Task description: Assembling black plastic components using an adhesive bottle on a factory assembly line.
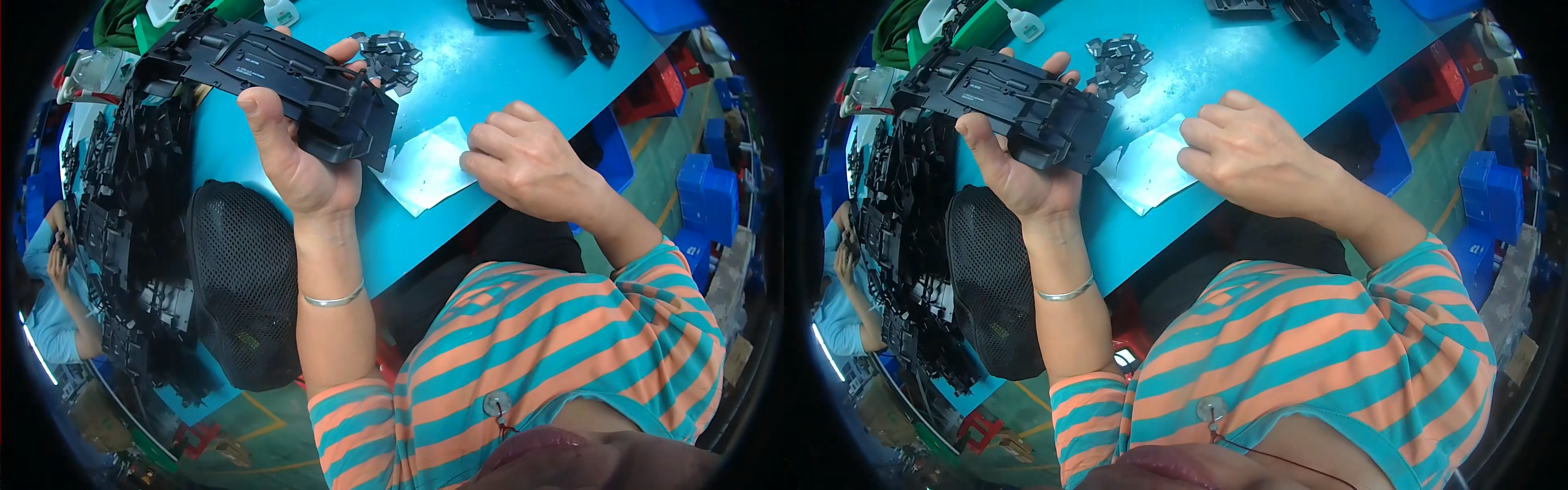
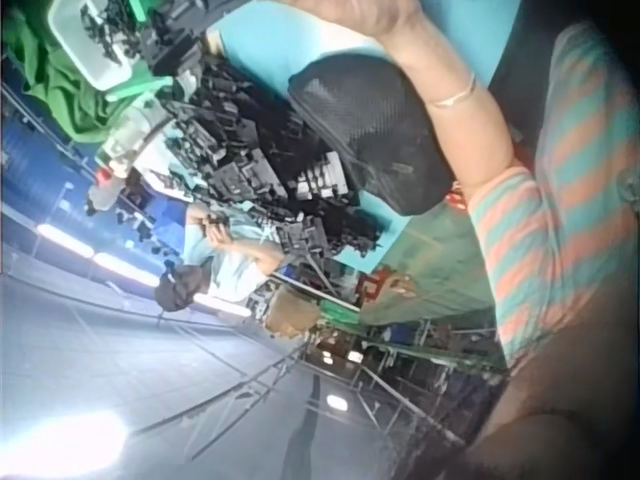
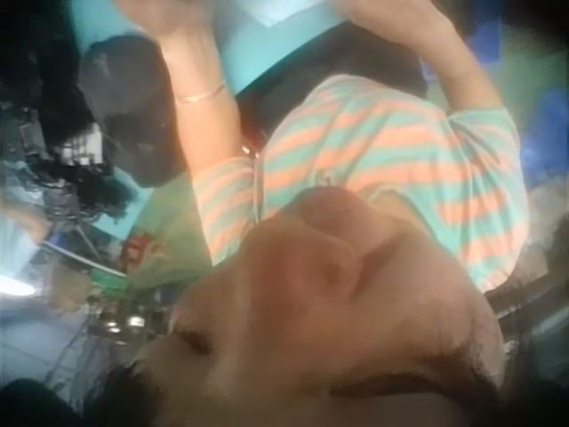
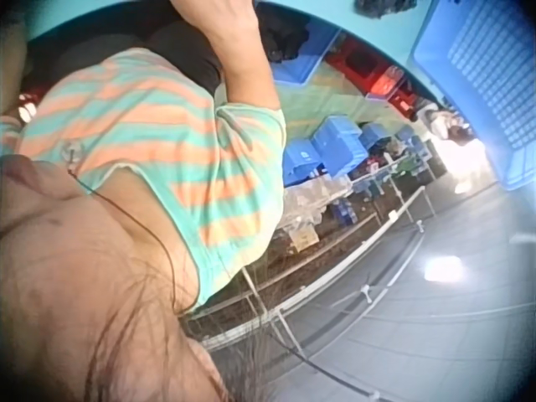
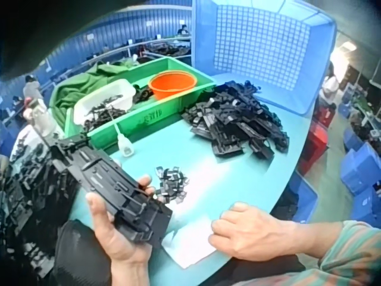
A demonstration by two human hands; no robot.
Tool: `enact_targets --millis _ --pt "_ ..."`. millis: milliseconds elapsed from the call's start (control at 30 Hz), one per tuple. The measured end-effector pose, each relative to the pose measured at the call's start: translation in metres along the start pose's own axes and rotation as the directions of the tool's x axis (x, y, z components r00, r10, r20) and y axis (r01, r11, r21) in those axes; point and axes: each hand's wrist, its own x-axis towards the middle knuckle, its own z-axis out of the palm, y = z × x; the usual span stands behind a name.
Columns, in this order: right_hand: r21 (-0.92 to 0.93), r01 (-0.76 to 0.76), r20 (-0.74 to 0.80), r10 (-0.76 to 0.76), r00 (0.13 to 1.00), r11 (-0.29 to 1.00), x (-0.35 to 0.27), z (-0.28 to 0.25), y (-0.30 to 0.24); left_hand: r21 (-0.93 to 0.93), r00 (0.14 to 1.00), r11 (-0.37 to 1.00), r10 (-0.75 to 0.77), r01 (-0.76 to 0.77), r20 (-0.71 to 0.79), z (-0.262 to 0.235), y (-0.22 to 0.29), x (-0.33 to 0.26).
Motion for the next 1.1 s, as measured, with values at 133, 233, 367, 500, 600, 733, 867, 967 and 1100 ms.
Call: enact_targets --millis 133,233,367,500,600,733,867,967,1100 --pt "0.158 -0.064 -0.093 0.08 0.992 0.985 -0.003 0.003 0.0 0.006 1.0 1.0 0.005 -0.004 -0.008 0.001 -0.001 0.0" --pt "0.222 -0.113 -0.169 0.153 0.974 0.968 -0.008 0.013 -0.002 -0.008 1.0 1.0 0.005 -0.005 -0.006 0.0 -0.001 0.001" --pt "0.154 -0.128 -0.18 0.155 0.971 0.98 -0.013 0.014 -0.004 0.001 1.0 1.0 0.004 -0.004 -0.008 0.001 0.0 -0.001" --pt "0.145 -0.131 -0.196 0.159 0.968 0.981 -0.011 0.017 -0.004 0.012 1.0 1.0 0.004 -0.004 -0.01 0.002 -0.001 0.0" --pt "0.116 -0.14 -0.158 0.158 0.975 0.983 -0.011 0.014 -0.004 0.014 1.0 1.0 0.006 -0.006 -0.008 0.0 -0.002 0.0" --pt "0.138 -0.145 -0.138 0.164 0.977 0.98 -0.01 0.012 -0.005 0.008 1.0 1.0 0.004 -0.004 0.002 0.001 -0.002 -0.001" --pt "0.108 -0.135 -0.128 0.148 0.981 0.985 -0.009 0.01 -0.006 0.003 1.0 1.0 0.011 -0.011 0.007 0.001 0.0 -0.002" --pt "0.09 -0.119 -0.114 0.129 0.985 0.989 -0.009 0.01 -0.005 -0.005 1.0 1.0 0.017 -0.017 0.008 0.001 -0.001 -0.001" --pt "0.08 -0.113 -0.086 0.12 0.989 0.99 -0.007 0.007 -0.006 -0.003 1.0 1.0 0.013 -0.013 0.012 0.0 0.0 0.0"
